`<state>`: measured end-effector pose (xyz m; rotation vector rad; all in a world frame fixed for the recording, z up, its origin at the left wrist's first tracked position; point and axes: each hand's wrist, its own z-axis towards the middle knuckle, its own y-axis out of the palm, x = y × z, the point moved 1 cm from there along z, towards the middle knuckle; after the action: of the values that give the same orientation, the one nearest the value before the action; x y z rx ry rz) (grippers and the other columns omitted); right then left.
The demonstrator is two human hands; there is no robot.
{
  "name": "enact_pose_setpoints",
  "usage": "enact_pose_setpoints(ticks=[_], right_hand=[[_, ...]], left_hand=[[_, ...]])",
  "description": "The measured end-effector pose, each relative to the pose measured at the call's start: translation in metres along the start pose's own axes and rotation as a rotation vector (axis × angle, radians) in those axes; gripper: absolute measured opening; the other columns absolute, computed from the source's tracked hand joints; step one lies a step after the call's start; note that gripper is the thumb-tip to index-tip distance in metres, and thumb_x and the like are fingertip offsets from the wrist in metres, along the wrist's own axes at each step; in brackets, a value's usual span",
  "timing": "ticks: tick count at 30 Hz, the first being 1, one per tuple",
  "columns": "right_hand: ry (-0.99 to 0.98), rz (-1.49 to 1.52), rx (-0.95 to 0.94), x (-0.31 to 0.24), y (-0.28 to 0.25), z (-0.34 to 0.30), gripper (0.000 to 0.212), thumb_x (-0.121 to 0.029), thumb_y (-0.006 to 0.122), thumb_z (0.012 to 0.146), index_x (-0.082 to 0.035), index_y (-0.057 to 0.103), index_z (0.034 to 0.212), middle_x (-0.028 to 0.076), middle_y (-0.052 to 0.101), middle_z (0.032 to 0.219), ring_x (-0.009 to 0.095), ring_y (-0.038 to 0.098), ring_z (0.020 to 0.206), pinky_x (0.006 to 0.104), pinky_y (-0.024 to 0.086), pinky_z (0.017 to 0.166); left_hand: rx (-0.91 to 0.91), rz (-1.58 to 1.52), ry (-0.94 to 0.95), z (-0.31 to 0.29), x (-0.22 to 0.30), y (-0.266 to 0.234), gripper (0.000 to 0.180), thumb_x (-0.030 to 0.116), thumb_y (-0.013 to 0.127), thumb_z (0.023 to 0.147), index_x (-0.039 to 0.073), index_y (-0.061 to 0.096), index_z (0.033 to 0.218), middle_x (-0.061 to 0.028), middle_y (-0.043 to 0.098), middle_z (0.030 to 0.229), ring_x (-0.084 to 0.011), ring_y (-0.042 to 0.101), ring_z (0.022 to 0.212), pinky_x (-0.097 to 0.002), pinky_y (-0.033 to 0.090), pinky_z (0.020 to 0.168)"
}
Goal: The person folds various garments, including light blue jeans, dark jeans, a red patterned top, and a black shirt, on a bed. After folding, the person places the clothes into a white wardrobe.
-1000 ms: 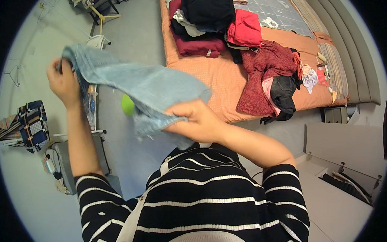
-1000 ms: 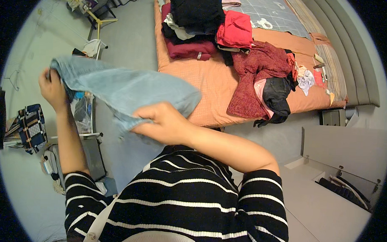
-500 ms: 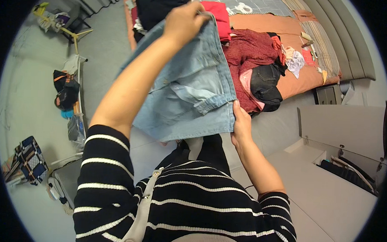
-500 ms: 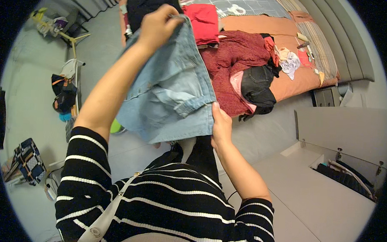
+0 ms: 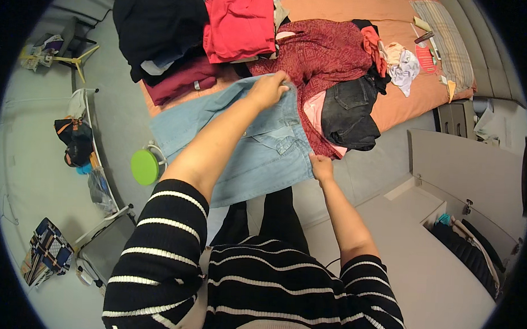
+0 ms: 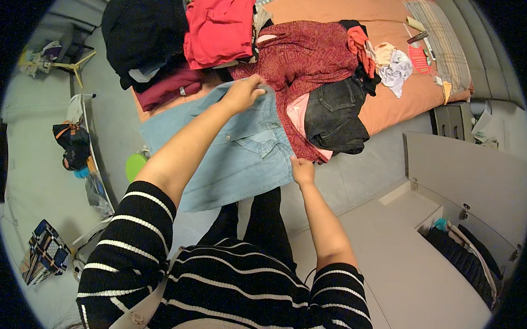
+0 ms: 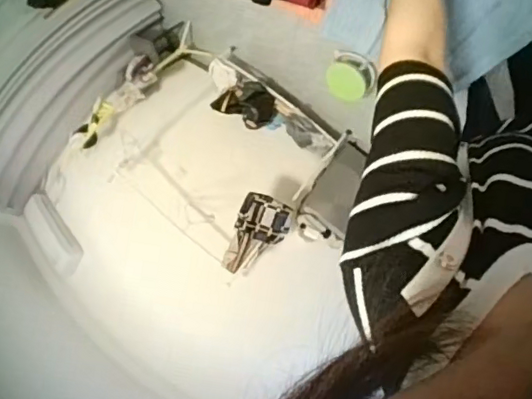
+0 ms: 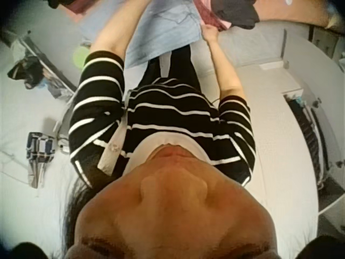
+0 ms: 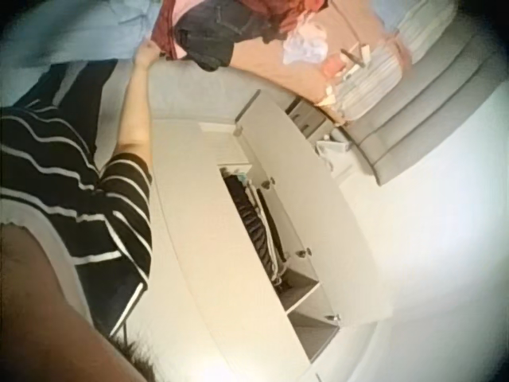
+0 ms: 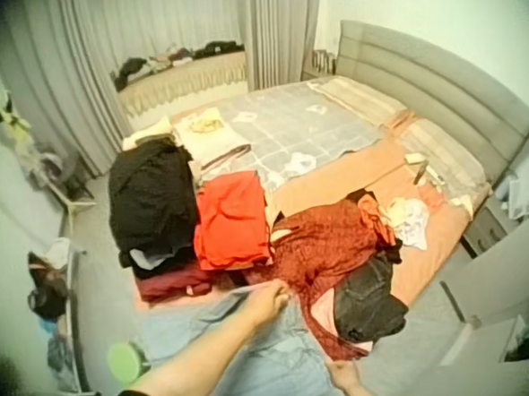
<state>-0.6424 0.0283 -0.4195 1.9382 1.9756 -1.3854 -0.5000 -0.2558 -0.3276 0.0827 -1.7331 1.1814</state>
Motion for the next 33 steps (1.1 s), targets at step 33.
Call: enact_pose_setpoints(ticks=[33], right_hand=[[-0.205, 0.069, -0.007, -0.067, 0.033, 0.102, 0.023, -0.024, 0.056, 0.089, -0.002, 0.062, 0.092, 0.019, 0.063, 0.092, 0.030, 0.059, 0.090, 0.0357, 0.045, 0.080]], left_hand=[[-0.102, 0.195, -0.037, -0.115, -0.018, 0.110, 0.055, 0.023, 0.070, 0.075, 0.017, 0.049, 0.126, -0.0164, 0.044, 0.129, -0.0349, 0.044, 0.116, -0.0459, 0.039, 0.094]])
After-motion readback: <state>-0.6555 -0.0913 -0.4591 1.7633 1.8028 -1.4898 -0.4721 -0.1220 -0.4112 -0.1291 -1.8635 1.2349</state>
